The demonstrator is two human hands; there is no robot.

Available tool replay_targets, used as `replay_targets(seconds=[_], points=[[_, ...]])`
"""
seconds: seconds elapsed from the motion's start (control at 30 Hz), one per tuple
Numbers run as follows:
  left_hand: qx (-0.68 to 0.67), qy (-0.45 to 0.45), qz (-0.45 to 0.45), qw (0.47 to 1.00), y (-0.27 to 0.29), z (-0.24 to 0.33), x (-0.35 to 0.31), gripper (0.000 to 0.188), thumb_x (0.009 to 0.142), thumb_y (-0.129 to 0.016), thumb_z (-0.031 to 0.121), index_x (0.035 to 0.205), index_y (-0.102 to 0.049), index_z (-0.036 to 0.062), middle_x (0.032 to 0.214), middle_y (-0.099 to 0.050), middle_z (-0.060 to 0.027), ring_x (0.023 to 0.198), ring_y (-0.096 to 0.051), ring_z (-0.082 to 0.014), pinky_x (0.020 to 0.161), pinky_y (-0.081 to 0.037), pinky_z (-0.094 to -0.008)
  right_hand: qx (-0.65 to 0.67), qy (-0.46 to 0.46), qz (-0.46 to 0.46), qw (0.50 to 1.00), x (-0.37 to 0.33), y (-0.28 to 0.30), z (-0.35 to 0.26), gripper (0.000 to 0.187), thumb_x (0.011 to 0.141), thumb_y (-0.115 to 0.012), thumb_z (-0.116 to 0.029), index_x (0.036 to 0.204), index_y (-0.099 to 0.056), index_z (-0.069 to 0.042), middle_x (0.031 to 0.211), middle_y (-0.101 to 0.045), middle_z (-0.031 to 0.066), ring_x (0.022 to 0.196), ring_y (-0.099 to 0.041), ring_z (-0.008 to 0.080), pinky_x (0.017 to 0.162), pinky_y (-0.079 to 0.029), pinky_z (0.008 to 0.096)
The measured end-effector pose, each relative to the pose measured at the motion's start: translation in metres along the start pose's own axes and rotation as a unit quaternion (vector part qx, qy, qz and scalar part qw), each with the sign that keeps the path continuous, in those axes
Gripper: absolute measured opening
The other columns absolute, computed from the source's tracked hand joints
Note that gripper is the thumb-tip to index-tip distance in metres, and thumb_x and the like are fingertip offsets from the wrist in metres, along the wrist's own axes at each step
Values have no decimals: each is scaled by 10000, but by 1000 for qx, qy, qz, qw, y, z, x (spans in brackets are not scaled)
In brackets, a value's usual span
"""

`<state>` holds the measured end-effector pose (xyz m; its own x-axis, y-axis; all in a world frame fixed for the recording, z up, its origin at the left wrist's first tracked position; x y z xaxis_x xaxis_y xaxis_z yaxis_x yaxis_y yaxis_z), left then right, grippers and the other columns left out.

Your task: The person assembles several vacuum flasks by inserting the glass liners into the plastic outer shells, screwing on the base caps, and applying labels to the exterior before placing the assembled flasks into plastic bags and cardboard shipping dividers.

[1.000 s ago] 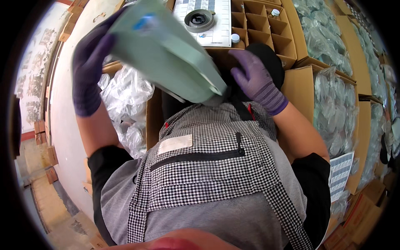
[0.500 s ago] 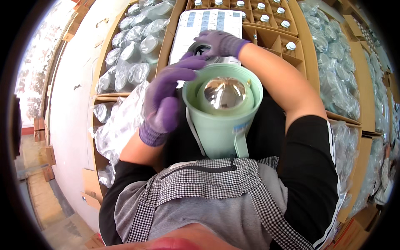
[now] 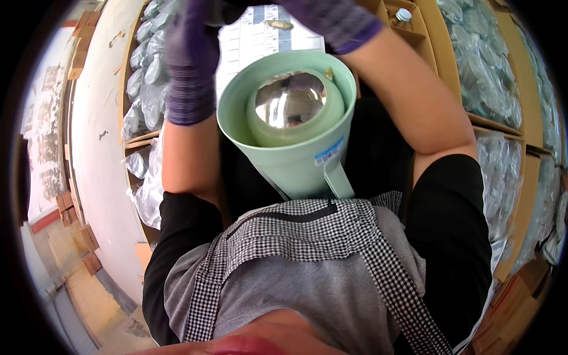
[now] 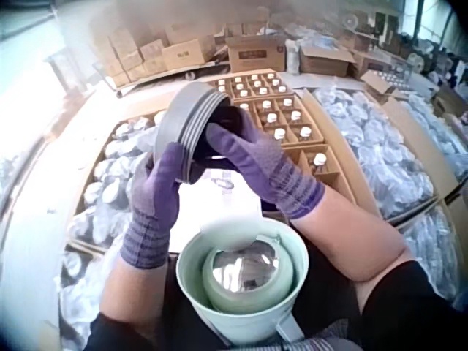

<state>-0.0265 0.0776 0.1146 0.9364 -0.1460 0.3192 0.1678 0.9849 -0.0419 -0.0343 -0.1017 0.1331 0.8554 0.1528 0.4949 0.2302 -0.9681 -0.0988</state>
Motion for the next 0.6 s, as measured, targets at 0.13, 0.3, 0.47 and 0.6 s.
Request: replay_targets(seconds=[0.13, 0.3, 0.47, 0.6], points=[[-121, -84, -254, 956, 46, 1, -23, 787, 846, -748, 419, 1416, -483, -53, 1336, -596, -268, 1214, -612, -369, 1043, -484, -453, 6, -19, 39, 999, -82, 81, -61, 443, 1010, -534, -265, 1319, -523, 52, 1170, -650, 130, 1034, -654, 246, 999, -499, 363], [162, -152, -468, 856, -55, 84, -73, 861, 585, -843, 478, 1210, -671, -88, 1352, -582, -297, 1262, -576, -420, 1073, -448, -479, 67, -26, 103, 992, -125, 36, -79, 670, 1002, -529, -497, 1387, -482, 50, 1300, -585, 166, 1199, -567, 241, 1078, -420, 358], [120, -138, -361, 914, -66, 89, -90, 516, 871, -709, 345, 1229, -667, -25, 1201, -669, -169, 1105, -642, -253, 925, -500, -370, -39, -64, -10, 997, -128, 6, -85, 606, 1038, -461, -485, 1286, -566, 58, 1269, -604, 176, 1223, -552, 246, 1084, -390, 355], [153, -144, -491, 845, -55, 92, -80, 737, 563, -891, 296, 1193, -703, -36, 1334, -620, -241, 1237, -608, -346, 1060, -458, -415, -178, 84, -48, 979, -133, 19, -81, 411, 1057, -450, -305, 1198, -612, 45, 1202, -634, 180, 1159, -605, 292, 1027, -450, 373]])
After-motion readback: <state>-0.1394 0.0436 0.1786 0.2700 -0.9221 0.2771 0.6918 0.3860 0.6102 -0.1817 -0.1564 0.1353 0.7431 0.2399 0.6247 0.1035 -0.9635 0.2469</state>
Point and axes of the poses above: each hand's wrist, its own x-axis towards the middle knuckle, its own y-axis out of the back of the hand, z = x × y, the point moved 6 cm from there along x, towards the middle knuckle
